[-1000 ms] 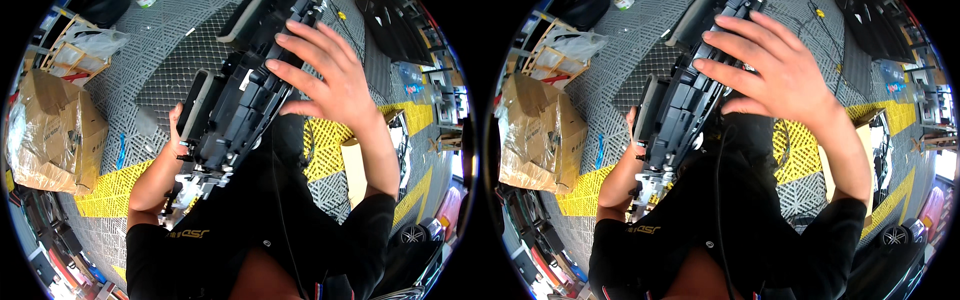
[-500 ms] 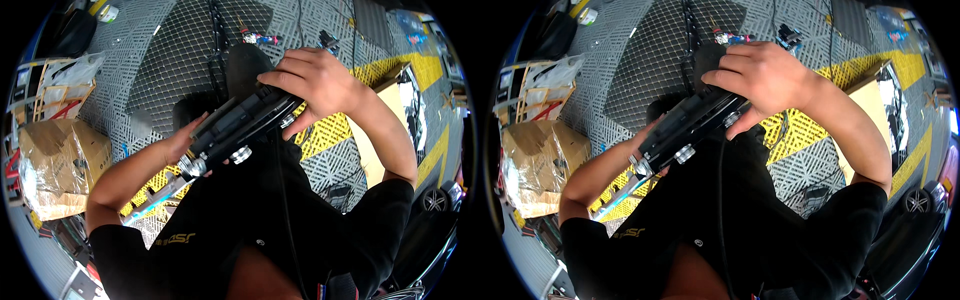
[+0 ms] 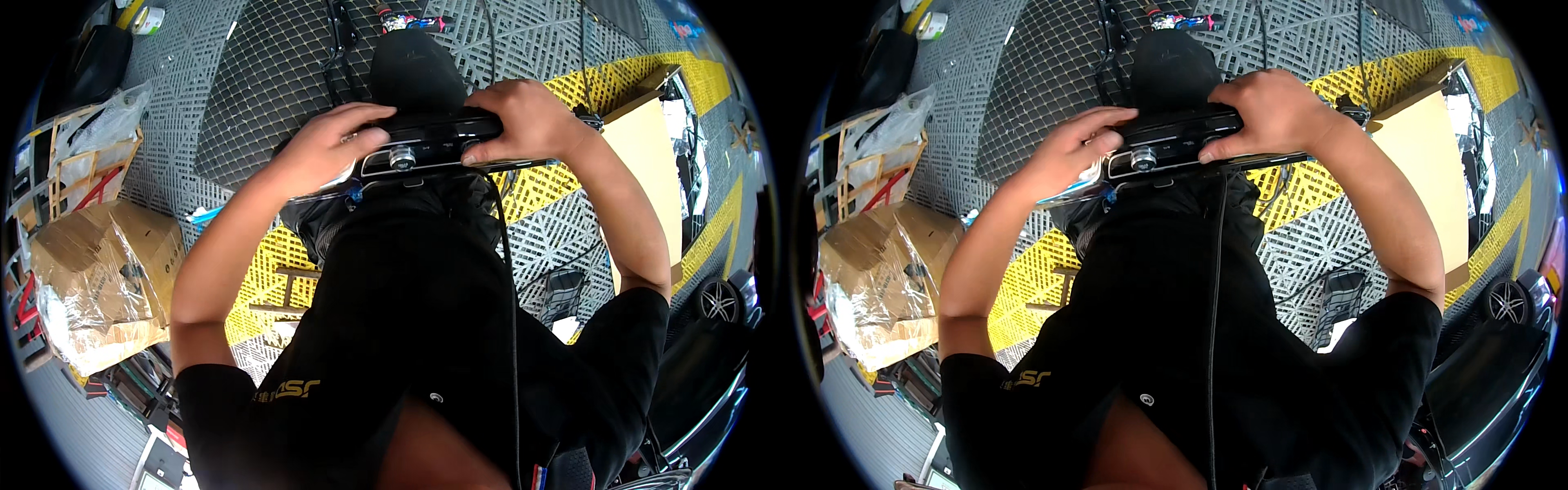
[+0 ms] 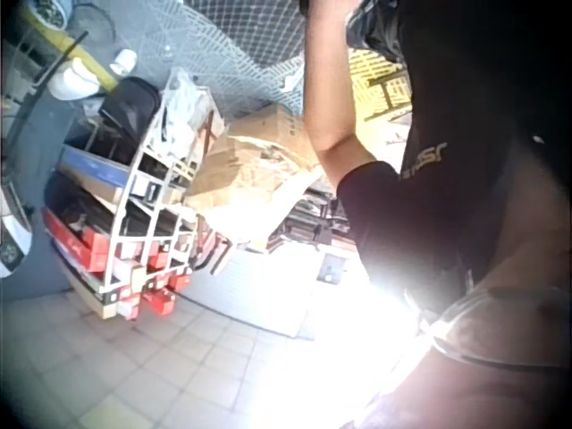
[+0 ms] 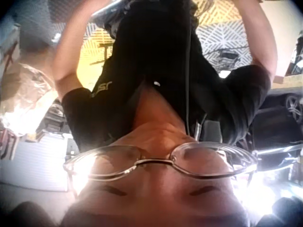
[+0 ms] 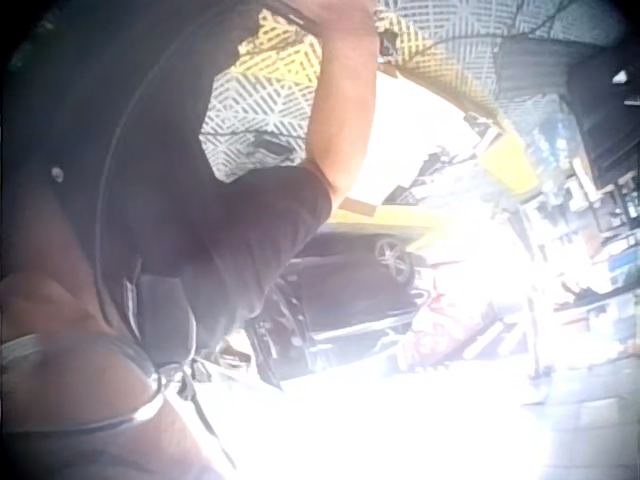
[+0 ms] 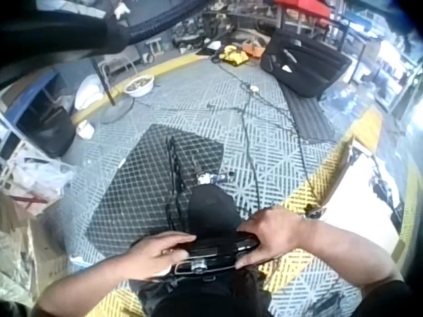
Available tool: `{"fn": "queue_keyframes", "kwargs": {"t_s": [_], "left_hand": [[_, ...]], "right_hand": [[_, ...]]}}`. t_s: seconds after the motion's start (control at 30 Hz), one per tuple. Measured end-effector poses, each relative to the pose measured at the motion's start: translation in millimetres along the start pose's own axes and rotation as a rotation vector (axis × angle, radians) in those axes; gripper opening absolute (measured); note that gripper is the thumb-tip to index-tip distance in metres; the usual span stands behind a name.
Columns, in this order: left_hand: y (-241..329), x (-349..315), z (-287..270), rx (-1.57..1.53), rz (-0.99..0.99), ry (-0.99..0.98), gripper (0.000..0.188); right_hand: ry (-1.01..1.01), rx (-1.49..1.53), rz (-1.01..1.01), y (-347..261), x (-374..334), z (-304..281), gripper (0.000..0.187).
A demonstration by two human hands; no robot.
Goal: The person unscrews and removes components from a car dashboard panel using an electric screwdriver and their hands.
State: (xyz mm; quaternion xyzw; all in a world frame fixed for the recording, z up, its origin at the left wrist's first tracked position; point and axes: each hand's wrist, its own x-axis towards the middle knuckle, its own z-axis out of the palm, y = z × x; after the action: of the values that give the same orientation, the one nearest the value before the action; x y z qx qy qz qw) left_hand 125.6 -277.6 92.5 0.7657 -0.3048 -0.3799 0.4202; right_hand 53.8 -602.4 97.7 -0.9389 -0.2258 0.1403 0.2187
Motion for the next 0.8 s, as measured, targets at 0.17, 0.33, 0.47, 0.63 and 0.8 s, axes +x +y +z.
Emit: {"fn": "queue_keyframes", "kwargs": {"t_s": [0.17,0.33,0.47,0.63,0.8], "left_hand": [[-1.0,24.7,16.2,0.222,0.075,0.087,0.05],[-16.7,60.4,2.4,0.028,-0.05,0.0,0.044],[-42.7,83.9,-8.2,-0.087,-0.099,0.016,0.044],[-45.9,98.0,-14.2,-0.168,-0.16,-0.051,0.047],[-48.8,99.4,-14.4,-0.253,-0.191,-0.102,0.049]], "right_hand": [[-0.117,0.107,0.086,18.7,16.5,1.3,0.072],[-0.083,0.148,0.16,41.7,31.8,6.8,0.07],[-0.231,0.315,0.384,52.3,50.5,8.4,0.08],[-0.324,0.456,0.361,64.4,57.3,2.8,0.064],[-0.283,0.501,0.393,65.0,53.4,0.9,0.053]]}}
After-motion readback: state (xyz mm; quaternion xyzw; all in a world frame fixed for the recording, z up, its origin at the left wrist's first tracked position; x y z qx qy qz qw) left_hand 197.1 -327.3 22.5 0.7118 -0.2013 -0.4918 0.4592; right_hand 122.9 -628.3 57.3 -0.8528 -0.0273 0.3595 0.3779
